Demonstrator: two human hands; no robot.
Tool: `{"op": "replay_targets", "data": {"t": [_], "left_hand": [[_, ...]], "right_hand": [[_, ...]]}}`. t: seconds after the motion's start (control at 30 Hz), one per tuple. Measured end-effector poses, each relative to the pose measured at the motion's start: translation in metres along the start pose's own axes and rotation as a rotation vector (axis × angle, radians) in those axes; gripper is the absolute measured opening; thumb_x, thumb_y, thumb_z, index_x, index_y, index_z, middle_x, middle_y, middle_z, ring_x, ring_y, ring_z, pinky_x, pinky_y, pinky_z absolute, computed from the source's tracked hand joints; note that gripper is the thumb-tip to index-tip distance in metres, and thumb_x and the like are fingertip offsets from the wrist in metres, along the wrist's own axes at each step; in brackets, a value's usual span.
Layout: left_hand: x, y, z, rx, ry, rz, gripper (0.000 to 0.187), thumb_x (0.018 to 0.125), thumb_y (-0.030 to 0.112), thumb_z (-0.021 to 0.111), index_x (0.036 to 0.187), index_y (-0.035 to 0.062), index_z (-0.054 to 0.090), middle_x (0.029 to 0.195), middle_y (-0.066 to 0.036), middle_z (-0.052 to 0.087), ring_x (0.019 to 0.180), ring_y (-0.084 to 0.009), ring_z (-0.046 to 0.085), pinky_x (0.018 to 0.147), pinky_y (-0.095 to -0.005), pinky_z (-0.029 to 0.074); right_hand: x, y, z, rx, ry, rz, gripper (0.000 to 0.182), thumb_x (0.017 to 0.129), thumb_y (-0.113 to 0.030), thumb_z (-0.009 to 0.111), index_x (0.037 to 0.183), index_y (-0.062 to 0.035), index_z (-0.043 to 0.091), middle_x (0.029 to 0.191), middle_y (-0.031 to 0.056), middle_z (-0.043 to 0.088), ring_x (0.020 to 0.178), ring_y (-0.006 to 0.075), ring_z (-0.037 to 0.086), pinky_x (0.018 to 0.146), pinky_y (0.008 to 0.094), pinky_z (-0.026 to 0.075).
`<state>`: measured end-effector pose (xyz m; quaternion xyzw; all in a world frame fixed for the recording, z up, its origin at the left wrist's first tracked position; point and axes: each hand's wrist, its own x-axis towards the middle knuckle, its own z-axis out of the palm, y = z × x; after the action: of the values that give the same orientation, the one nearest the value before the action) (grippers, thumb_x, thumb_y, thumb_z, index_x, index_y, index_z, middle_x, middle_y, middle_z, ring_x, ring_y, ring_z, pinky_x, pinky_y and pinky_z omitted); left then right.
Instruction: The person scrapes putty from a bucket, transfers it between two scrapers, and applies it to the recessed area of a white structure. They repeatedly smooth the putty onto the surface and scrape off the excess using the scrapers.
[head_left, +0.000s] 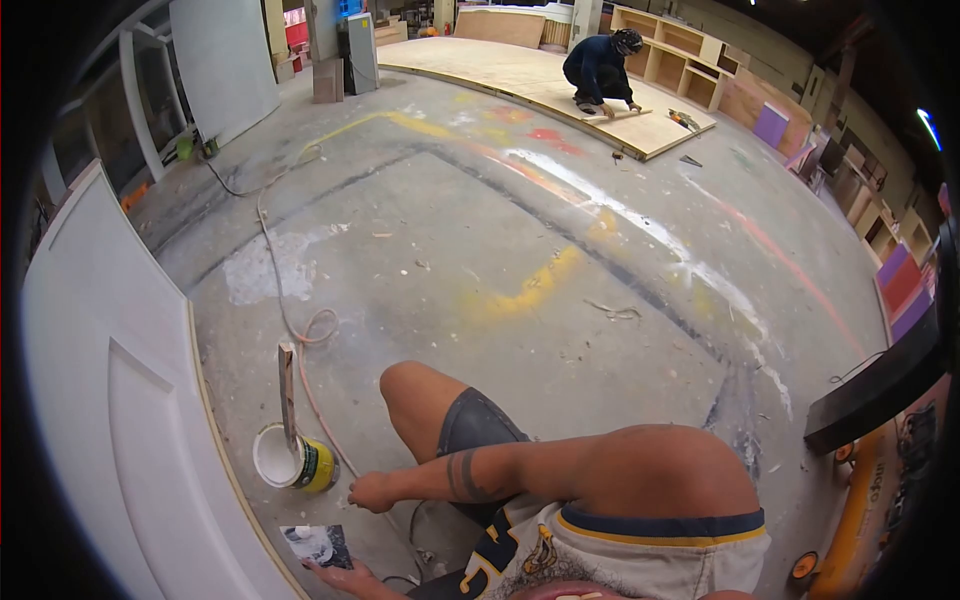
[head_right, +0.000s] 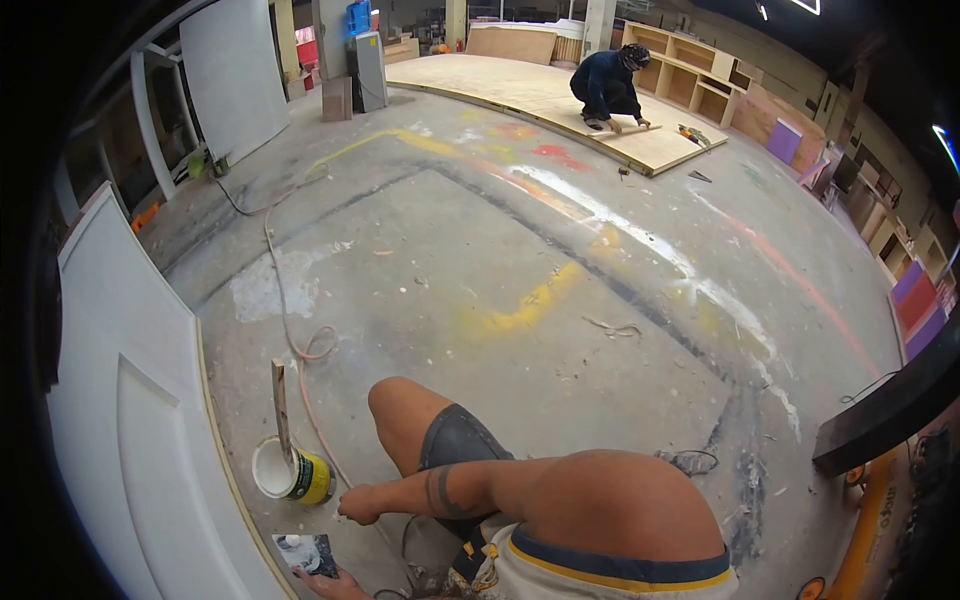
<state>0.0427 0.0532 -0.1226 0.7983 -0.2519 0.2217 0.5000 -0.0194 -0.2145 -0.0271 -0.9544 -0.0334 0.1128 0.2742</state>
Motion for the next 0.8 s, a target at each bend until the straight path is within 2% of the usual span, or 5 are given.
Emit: {"op": "replay_targets", "data": {"t": [0.07,0.2,0.47,0.53,0.8], "left_hand": [[0.000,-0.001,0.000,0.017,0.000,-0.004,0.082,0.071,0.000,0.068,0.146,-0.0057,0.034,0.146,-0.029,0.040,0.135,-0.0423,0.042,0.112,-0.0484,0.033],[-0.001,-0.002,0.001,0.048,0.003,-0.005,0.084,0.071,-0.002,0.068,0.146,-0.0053,0.033,0.147,-0.028,0.040,0.136,-0.0407,0.041,0.113,-0.0477,0.032],[-0.005,-0.019,0.004,0.112,0.011,-0.010,0.086,0.069,-0.007,0.069,0.147,-0.0046,0.032,0.148,-0.026,0.039,0.137,-0.0379,0.041,0.114,-0.0464,0.031],[-0.012,-0.047,0.008,0.111,0.065,0.108,0.085,0.070,-0.008,0.069,0.147,-0.0048,0.033,0.148,-0.026,0.040,0.136,-0.0361,0.043,0.114,-0.0453,0.032],[-0.015,-0.042,0.008,0.050,0.035,0.015,0.083,0.071,-0.005,0.069,0.146,-0.0042,0.035,0.146,-0.027,0.041,0.134,-0.0372,0.045,0.112,-0.0458,0.034]], "right_hand": [[-0.001,-0.001,0.000,0.034,0.043,-0.007,0.024,0.089,-0.020,0.061,0.103,-0.0022,0.068,0.104,0.0204,0.066,0.100,0.0380,0.065,0.084,0.0470,0.053],[-0.002,-0.004,-0.001,0.072,0.069,-0.002,0.024,0.089,-0.020,0.061,0.104,-0.0026,0.068,0.103,0.0205,0.066,0.100,0.0379,0.065,0.084,0.0471,0.053],[-0.002,-0.003,0.003,0.028,-0.007,-0.017,0.024,0.089,-0.020,0.062,0.106,-0.0037,0.068,0.104,0.0198,0.067,0.100,0.0372,0.065,0.084,0.0464,0.053],[-0.002,-0.003,0.003,0.018,-0.017,-0.019,0.024,0.089,-0.020,0.062,0.106,-0.0036,0.068,0.104,0.0199,0.067,0.101,0.0373,0.065,0.084,0.0464,0.053],[-0.004,0.000,0.006,0.039,-0.021,-0.032,0.025,0.089,-0.020,0.061,0.106,-0.0031,0.068,0.105,0.0207,0.067,0.102,0.0378,0.065,0.085,0.0463,0.052]]}}
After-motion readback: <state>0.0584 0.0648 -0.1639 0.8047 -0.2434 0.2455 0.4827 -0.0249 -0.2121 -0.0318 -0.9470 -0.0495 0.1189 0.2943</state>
